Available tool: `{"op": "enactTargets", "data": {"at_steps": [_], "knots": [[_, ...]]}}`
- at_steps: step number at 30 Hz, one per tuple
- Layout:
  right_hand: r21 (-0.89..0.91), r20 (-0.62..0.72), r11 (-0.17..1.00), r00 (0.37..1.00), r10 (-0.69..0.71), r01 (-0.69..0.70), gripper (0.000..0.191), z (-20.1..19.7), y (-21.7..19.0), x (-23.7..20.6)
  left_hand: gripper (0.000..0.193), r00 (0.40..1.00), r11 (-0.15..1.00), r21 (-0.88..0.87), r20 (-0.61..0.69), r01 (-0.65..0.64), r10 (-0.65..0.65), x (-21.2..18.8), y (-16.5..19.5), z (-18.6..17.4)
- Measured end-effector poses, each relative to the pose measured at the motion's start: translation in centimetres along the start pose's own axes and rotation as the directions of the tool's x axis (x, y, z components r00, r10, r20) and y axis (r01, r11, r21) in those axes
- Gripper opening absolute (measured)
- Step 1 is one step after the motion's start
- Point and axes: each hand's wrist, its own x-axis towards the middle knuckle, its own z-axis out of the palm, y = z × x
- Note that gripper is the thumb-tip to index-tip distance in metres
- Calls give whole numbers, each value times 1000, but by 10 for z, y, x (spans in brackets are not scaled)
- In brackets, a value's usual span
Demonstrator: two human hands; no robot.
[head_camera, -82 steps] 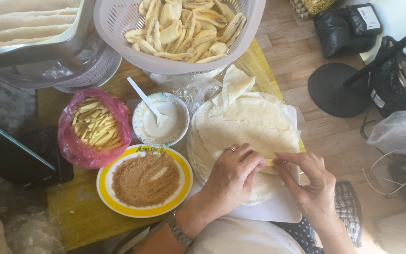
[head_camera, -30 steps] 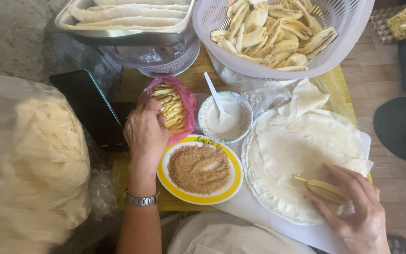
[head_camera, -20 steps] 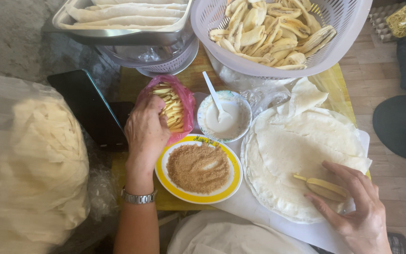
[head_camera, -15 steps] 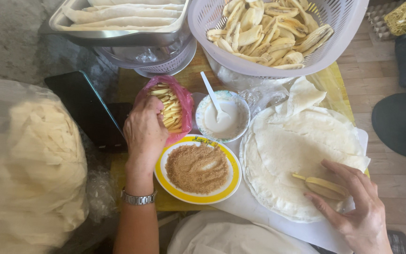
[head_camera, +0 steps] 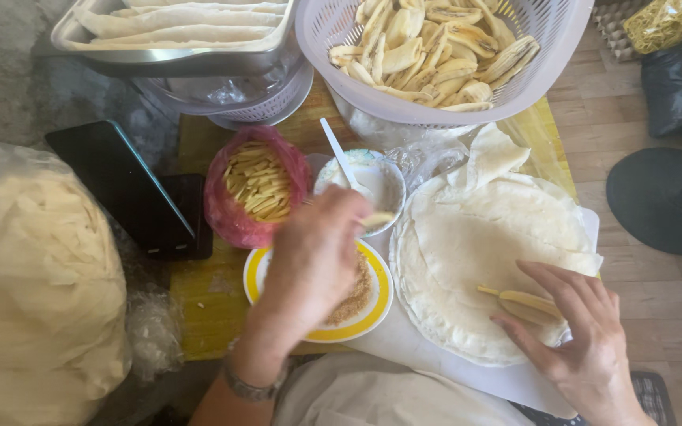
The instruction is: The person assembles a food item by placing sliced bananas and potato sticks onto a thin crepe, then rolling it up. The person repeats this process with additional crepes and fillings.
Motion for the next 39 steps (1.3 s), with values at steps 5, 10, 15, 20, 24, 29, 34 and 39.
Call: {"op": "enactTargets", "data": {"at_steps": [5,10,15,20,24,29,34,39], "knots": [[11,21,997,997,-74,74,67,6,-9,9,14,971,964,-260,210,-61,118,-11,26,48],[20,39,993,992,-118,118,55,10,-18,17,16,939,955,-287,302,-73,163,-10,22,77],[24,66,989,987,-148,147,33,10,-30,21,25,930,964,-227,307,-136,204,-13,15,83],[-2,53,987,985,-163,163,24,12,-35,24,22,921,982,-180,367,-66,129,-10,15,82],[-34,64,984,983,-171,174,23,15,-35,25,24,927,981,-183,355,-59,122,-9,18,71],[-24,48,983,983,-179,180,24,19,-33,26,26,982,982,-174,162,-68,96,-10,12,35],[0,36,989,988,-148,148,22,19,-34,24,16,975,982,25,-130,185,-180,1,-28,-23],[-7,46,991,990,-130,130,20,23,-38,24,18,912,886,339,-366,316,-185,-5,-62,-46]]}}
